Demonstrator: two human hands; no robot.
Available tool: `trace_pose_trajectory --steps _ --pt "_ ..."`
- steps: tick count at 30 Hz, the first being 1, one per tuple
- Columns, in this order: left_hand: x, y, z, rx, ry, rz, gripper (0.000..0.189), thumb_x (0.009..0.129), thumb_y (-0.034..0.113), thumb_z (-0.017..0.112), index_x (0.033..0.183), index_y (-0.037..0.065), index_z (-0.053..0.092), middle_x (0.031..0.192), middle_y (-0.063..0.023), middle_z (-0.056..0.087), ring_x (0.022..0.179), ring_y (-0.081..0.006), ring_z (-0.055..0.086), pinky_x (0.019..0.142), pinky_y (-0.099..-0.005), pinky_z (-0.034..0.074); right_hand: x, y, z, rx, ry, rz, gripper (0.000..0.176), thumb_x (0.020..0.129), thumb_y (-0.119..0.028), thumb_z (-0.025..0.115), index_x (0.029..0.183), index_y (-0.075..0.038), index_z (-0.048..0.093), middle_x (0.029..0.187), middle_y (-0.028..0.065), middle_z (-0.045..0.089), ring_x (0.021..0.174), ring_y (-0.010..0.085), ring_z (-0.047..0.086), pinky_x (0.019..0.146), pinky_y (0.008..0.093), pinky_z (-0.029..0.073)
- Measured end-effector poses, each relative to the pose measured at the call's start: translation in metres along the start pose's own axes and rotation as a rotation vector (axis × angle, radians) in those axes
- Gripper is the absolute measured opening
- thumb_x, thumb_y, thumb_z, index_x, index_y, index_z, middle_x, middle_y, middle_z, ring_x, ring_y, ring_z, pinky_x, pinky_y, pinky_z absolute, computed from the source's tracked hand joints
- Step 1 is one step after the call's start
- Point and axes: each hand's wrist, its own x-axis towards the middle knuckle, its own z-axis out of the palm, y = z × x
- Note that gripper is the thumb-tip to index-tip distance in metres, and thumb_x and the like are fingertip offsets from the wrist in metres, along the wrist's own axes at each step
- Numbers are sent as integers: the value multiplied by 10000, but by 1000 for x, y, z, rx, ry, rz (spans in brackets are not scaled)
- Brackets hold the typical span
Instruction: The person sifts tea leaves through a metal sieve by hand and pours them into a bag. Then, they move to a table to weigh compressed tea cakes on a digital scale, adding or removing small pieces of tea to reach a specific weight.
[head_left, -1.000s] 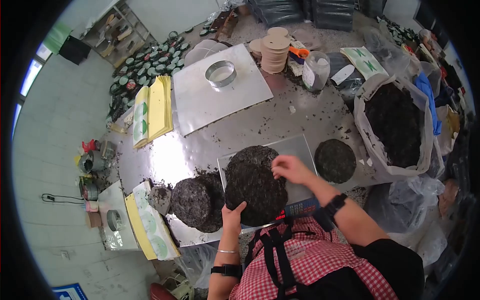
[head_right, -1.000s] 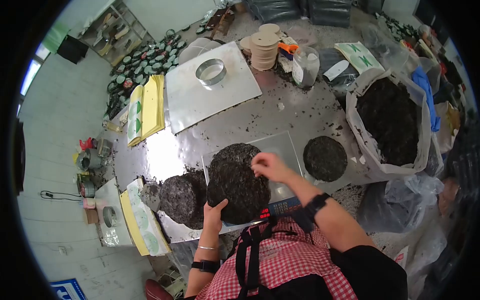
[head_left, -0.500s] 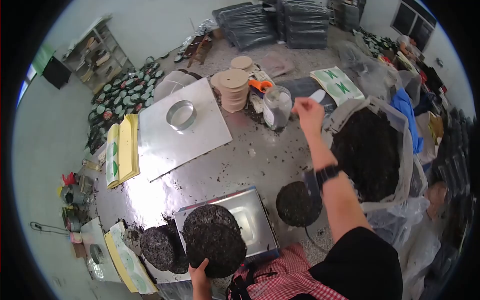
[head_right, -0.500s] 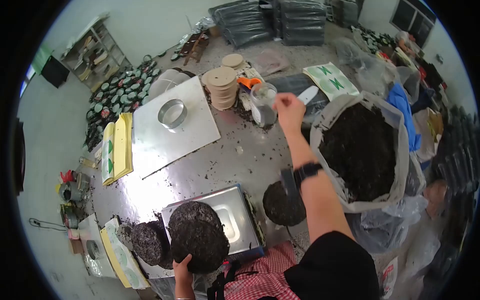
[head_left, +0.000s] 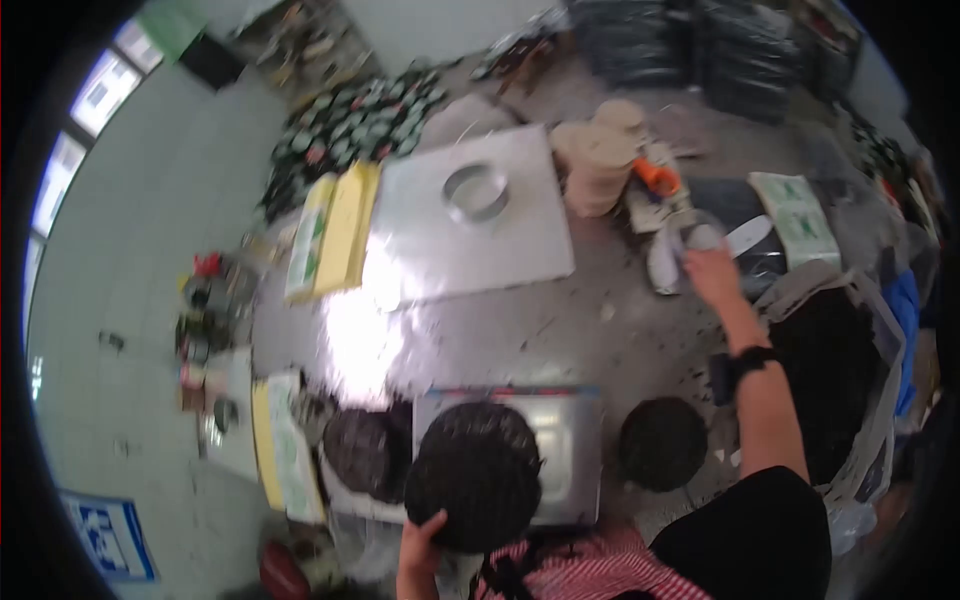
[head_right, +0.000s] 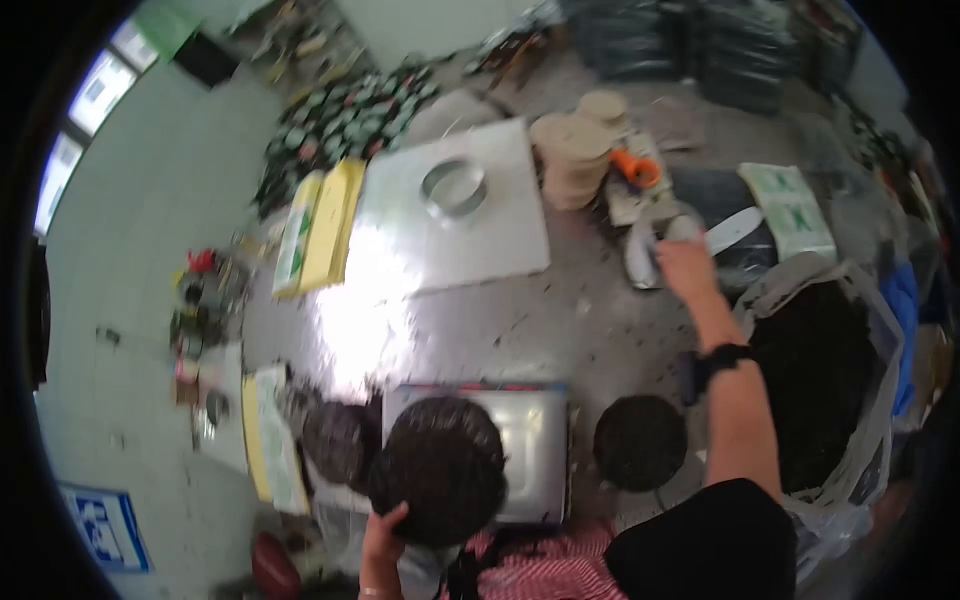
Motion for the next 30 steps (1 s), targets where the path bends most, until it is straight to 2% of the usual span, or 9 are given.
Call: trace_pose_trajectory --steps 8,11,14,17,18,20,24,27,30 --pt "-33 71 50 180 -41 395 440 824 -60 693 1255 3 627 1219 -116 671 1150 -234 623 1033 -385 460 -143 -26 -53 89 -106 -89 199 909 -171 618 1075 -63 639 1031 149 650 1083 352 566 1126 563 291" --pt "-44 98 75 835 113 1381 255 781 -53 695 1034 -32 718 1103 -150 715 1078 -294 662 959 -403 500 -165 -100 -142 363 381 22 400 920 -164 618 1300 -46 580 1293 184 572 1212 399 491 1103 482 316" --pt "-30 83 73 1096 272 1759 335 722 -54 686 1053 -17 717 1099 -166 713 1077 -339 662 988 -450 490 -213 -163 -175 509 542 268 248 898 -90 633 1140 -38 653 1123 151 639 1084 360 570 988 425 429" --pt "49 -15 22 1753 -427 1086 769 687 194 796 1396 67 527 1434 -149 524 1370 -313 453 1173 -514 279 -251 -222 -176 536 410 215 179 853 -50 658 1031 -45 677 1030 128 655 1012 336 593 942 409 452" --pt "33 -12 22 1580 -516 1066 927 697 305 810 1491 61 400 1519 -177 423 1438 -326 358 1210 -531 156 -261 -238 -171 567 337 162 182 838 -48 667 1020 -50 679 1024 128 655 1009 331 592 938 410 454" --pt "16 2 13 1470 -492 1041 969 708 376 816 1501 36 374 1528 -195 405 1456 -352 323 1209 -551 117 -273 -261 -163 554 246 36 204 818 -65 687 1023 -60 688 1022 128 653 1014 331 592 939 417 461" --pt "17 53 -22 1037 4 1326 712 864 251 716 1449 -24 417 1485 -225 445 1408 -366 394 1191 -531 181 -258 -322 -150 663 139 85 293 815 -109 709 1104 -67 680 1078 135 649 1070 351 582 957 419 466" --pt "39 68 -30 672 132 1012 477 993 154 546 1416 -44 447 1418 -210 512 1320 -337 486 1115 -402 343 -224 -369 -146 852 62 -18 341 831 -121 702 1164 -64 656 1126 147 633 1089 356 576 959 423 467" --pt "33 74 -61 643 191 1001 476 978 141 574 1405 -37 466 1419 -200 513 1333 -321 476 1126 -399 331 -213 -384 -153 798 81 -137 361 853 -125 692 1205 -67 638 1124 145 623 1035 338 602 909 402 495"
